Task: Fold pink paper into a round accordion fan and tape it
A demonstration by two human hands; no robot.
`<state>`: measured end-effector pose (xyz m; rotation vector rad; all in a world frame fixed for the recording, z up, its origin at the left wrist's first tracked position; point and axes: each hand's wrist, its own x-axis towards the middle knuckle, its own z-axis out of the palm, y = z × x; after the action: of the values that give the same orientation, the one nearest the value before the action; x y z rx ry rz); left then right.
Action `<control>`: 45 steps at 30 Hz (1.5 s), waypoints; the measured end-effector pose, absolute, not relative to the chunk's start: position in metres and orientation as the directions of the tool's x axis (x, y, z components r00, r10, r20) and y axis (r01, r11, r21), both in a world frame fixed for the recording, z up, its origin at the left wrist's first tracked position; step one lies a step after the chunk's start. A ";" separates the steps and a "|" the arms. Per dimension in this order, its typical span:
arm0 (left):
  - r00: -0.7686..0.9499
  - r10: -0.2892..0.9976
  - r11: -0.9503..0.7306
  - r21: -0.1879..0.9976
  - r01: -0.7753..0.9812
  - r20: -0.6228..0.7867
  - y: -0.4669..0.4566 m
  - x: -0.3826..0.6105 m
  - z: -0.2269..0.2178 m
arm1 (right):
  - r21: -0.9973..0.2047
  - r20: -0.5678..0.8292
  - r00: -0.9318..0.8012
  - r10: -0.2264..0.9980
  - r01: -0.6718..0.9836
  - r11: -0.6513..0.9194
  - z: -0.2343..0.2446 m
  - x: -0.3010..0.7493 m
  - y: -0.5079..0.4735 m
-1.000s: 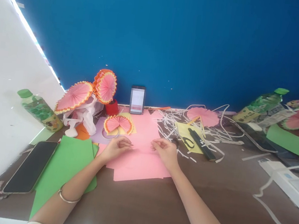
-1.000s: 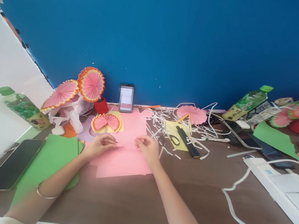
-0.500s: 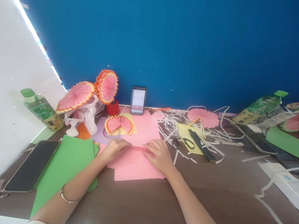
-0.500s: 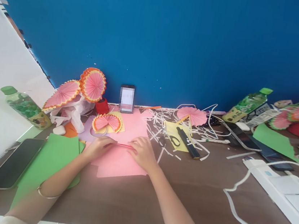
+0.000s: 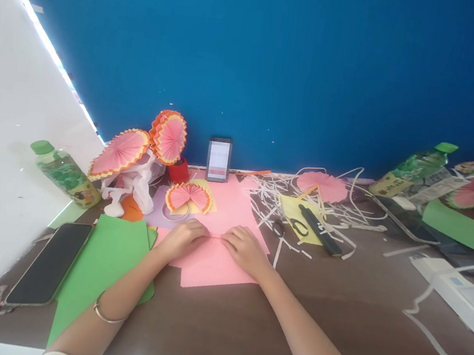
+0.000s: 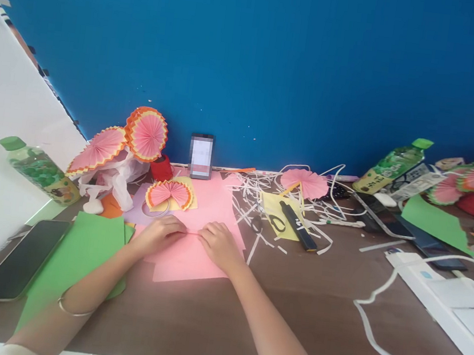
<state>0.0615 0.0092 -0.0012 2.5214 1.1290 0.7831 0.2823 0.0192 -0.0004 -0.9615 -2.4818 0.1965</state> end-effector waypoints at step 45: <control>0.468 0.781 -0.620 0.428 0.657 0.413 0.007 0.070 -0.001 | -0.654 0.128 -0.362 0.924 0.669 0.352 0.003 0.280 0.016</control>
<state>0.0696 0.0075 -0.0009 2.5060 1.2470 0.8700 0.2804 0.0158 0.0026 -1.3840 -2.1373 0.7001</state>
